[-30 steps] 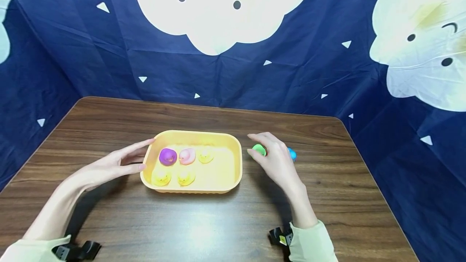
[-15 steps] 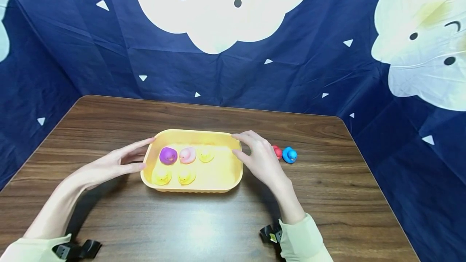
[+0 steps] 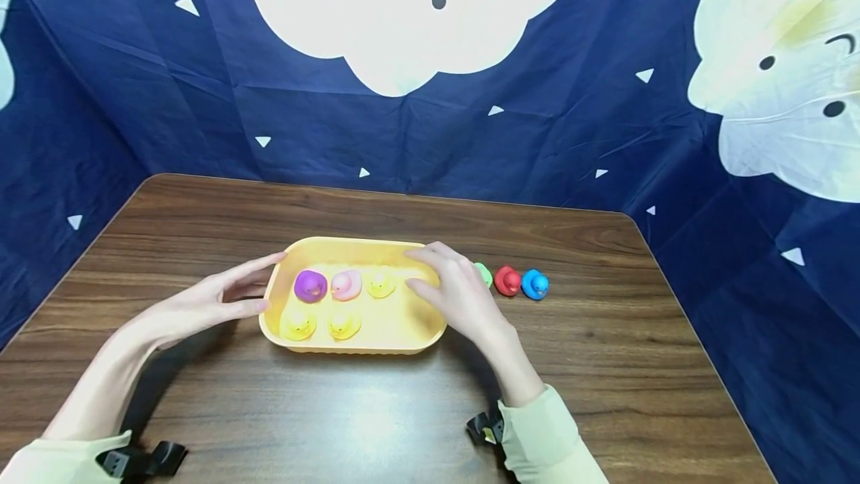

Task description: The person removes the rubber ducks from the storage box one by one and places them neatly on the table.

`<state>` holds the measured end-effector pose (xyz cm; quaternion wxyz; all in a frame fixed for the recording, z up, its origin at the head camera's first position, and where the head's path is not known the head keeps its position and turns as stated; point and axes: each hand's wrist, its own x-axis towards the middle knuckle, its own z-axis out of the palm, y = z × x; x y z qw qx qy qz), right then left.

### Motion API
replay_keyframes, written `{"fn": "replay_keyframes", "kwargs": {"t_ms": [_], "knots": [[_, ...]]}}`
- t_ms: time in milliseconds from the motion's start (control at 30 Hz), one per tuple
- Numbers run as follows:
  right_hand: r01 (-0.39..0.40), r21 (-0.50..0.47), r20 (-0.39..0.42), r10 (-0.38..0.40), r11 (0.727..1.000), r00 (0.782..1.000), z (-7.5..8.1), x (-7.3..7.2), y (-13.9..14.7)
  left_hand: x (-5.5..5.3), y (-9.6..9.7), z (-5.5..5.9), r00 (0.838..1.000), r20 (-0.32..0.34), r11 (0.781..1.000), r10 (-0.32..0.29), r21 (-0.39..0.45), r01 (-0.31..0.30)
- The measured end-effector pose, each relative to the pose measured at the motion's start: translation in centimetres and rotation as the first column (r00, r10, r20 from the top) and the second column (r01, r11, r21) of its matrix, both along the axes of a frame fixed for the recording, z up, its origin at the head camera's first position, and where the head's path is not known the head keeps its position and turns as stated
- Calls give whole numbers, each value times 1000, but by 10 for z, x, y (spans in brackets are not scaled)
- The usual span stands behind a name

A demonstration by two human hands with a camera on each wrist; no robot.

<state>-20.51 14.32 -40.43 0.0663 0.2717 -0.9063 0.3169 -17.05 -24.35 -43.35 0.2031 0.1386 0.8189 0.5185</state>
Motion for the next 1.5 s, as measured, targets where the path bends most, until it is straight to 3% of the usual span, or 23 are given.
{"fn": "replay_keyframes", "kwargs": {"t_ms": [267,500,1100,1500], "knots": [[-48,4,0,48,999,999,-2,-3,-10,0,0,1,1000,-6,1000,6,-15,-6],[-30,80,19,29,996,999,-4,-6,-23,0,-1,1,1000,-5,1000,3,-13,-3],[-94,190,-6,97,977,995,-14,-16,-41,0,0,2,1000,1,1000,2,-15,-2],[-87,252,-16,94,964,995,-19,-19,-48,1,0,0,1000,-2,1000,-1,13,1]]}}
